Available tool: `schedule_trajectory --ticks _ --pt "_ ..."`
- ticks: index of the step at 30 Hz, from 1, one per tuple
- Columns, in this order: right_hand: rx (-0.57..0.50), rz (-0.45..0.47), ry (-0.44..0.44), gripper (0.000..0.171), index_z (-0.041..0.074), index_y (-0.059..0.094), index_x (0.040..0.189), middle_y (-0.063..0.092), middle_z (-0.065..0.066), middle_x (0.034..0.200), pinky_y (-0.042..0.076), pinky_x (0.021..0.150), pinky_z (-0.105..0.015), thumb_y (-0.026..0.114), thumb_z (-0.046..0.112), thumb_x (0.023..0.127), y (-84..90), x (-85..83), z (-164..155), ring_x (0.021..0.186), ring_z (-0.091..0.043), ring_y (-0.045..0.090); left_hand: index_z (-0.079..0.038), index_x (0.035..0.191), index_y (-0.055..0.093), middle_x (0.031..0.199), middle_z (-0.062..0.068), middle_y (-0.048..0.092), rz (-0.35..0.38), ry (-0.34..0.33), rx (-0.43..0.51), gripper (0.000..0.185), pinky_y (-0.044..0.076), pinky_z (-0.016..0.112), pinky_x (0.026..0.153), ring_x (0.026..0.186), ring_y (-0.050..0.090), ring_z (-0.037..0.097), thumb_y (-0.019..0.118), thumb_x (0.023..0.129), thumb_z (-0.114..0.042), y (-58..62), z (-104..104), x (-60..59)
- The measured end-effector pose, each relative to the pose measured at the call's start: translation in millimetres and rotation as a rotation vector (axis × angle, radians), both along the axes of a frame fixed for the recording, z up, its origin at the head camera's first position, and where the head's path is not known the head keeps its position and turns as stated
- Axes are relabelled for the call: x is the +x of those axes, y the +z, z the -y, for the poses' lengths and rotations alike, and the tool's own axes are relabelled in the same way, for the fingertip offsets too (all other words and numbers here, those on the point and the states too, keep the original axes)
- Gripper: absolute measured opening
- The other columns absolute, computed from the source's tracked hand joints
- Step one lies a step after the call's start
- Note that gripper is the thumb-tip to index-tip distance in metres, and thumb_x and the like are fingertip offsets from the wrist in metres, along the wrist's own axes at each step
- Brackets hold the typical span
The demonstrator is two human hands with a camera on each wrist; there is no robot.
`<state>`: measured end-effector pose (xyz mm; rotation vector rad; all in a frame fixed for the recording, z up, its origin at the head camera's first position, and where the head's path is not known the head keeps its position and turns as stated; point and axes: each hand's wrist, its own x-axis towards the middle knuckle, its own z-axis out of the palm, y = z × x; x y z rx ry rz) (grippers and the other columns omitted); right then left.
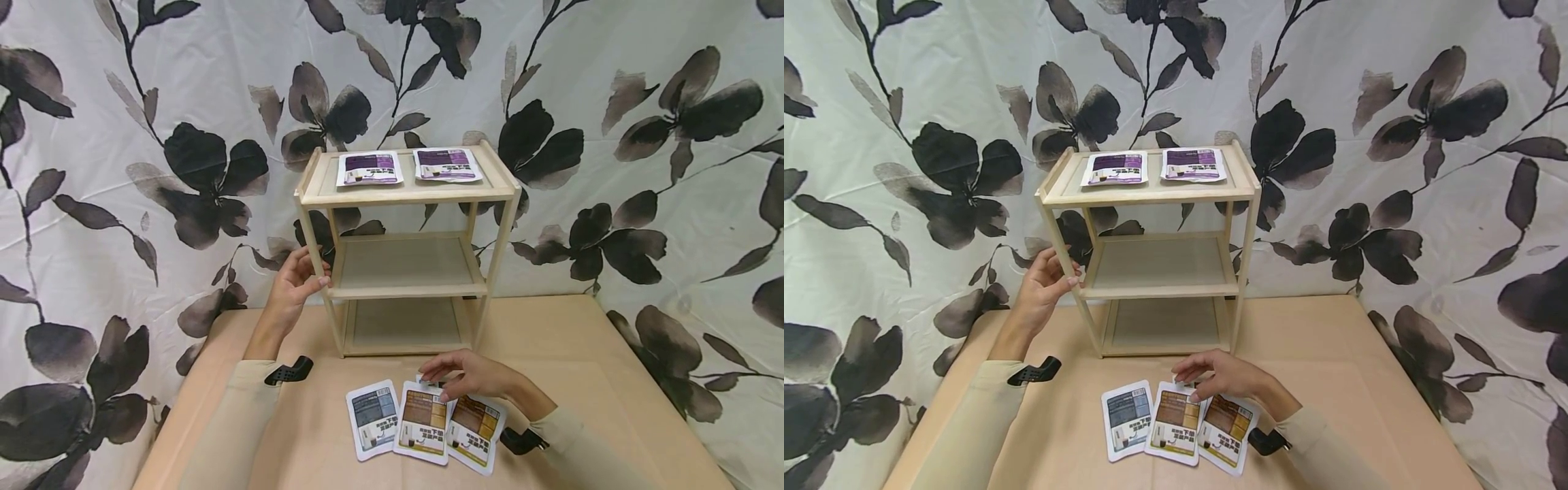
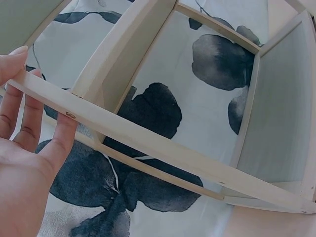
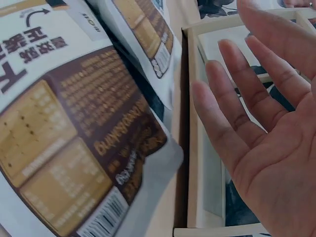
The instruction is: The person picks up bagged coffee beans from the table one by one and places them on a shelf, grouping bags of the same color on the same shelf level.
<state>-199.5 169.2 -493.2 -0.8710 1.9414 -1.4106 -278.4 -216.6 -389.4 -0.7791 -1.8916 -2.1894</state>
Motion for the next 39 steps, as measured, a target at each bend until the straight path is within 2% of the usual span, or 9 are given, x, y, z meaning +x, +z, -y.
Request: schedule_trajectory --ticks 6,13,16,19,23,27,30,33,39 --pt "0.017 0.002 -0.037 0.052 0.001 0.058 0.138 0.063 -0.019 0.134 0.054 0.101 -0.05 0.076 0.005 0.09 -8.5 3.3 4 0.127 -0.041 0.057 -0.011 0.142 0.053 0.11 0.007 0.062 0.006 -0.002 -0.001 0.06 0.06 0.031 0.089 0.106 0.062 0.033 0.065 0.09 0.015 0.5 0 -0.8" --pt "0.052 -0.059 -0.087 0.049 0.003 0.062 0.134 0.065 -0.013 0.133 0.051 0.101 -0.057 0.079 0.011 0.088 -17.9 8.2 8 0.126 -0.034 0.059 -0.011 0.142 0.052 0.11 0.017 0.06 0.011 -0.005 0.003 0.06 0.06 0.033 0.089 0.102 0.063 0.021 0.065 0.089 0.015 -0.6 1 -0.9" --pt "0.069 -0.08 -0.11 0.048 0.003 0.063 0.133 0.066 -0.013 0.131 0.052 0.101 -0.056 0.079 0.01 0.088 -20.3 9.3 10 0.125 -0.034 0.06 -0.003 0.143 0.048 0.112 0.027 0.057 0.012 -0.001 0.005 0.06 0.061 0.034 0.088 0.102 0.063 0.024 0.066 0.089 0.015 -0.4 1 -0.3" --pt "0.1 -0.107 -0.135 0.047 0.004 0.063 0.132 0.066 -0.012 0.13 0.052 0.101 -0.055 0.079 0.011 0.088 -21.7 10.5 11 0.123 -0.034 0.061 -0.001 0.144 0.046 0.114 0.031 0.054 0.013 0.006 0.003 0.061 0.061 0.033 0.088 0.104 0.062 0.029 0.066 0.089 0.015 -0.5 1 -0.1" --pt "0.139 -0.139 -0.15 0.047 0.005 0.063 0.132 0.065 -0.011 0.131 0.051 0.101 -0.056 0.079 0.012 0.088 -23.8 12.6 12 0.123 -0.034 0.061 -0.01 0.142 0.052 0.113 0.019 0.06 0.015 0.012 -0.006 0.06 0.06 0.032 0.089 0.105 0.063 0.025 0.066 0.089 0.014 -1.2 1 -0.9" --pt "0.157 -0.165 -0.156 0.05 0.005 0.062 0.133 0.065 -0.01 0.132 0.051 0.1 -0.057 0.08 0.012 0.088 -26.2 14.8 14 0.123 -0.033 0.061 -0.009 0.142 0.051 0.112 0.005 0.063 0.007 0.009 -0.011 0.06 0.06 0.031 0.089 0.105 0.063 0.019 0.065 0.089 0.014 -2.1 0 -1.0" --pt "0.166 -0.191 -0.159 0.055 0.005 0.061 0.134 0.064 -0.009 0.133 0.051 0.101 -0.054 0.082 0.016 0.085 -28.0 16.0 15 0.121 -0.031 0.06 -0.01 0.142 0.052 0.112 0.004 0.064 -0.001 0.007 -0.009 0.059 0.06 0.031 0.088 0.104 0.063 0.019 0.065 0.089 0.015 -2.3 0 -0.6" --pt "0.185 -0.208 -0.16 0.063 0.005 0.06 0.135 0.062 -0.008 0.131 0.052 0.1 -0.043 0.087 0.022 0.081 -28.1 17.6 18 0.115 -0.025 0.061 -0.013 0.14 0.054 0.111 0.004 0.064 -0.006 0.01 -0.011 0.059 0.06 0.031 0.088 0.104 0.063 0.022 0.065 0.089 0.015 -2.3 0 -0.5" --pt "0.237 -0.234 -0.142 0.076 0.007 0.055 0.143 0.059 -0.001 0.125 0.05 0.095 -0.029 0.09 0.018 0.076 -27.5 18.8 24 0.109 -0.012 0.056 -0.015 0.14 0.054 0.109 0.005 0.064 -0.012 0.018 -0.017 0.059 0.06 0.03 0.089 0.102 0.063 0.019 0.065 0.09 0.015 -2.2 0 -1.0"
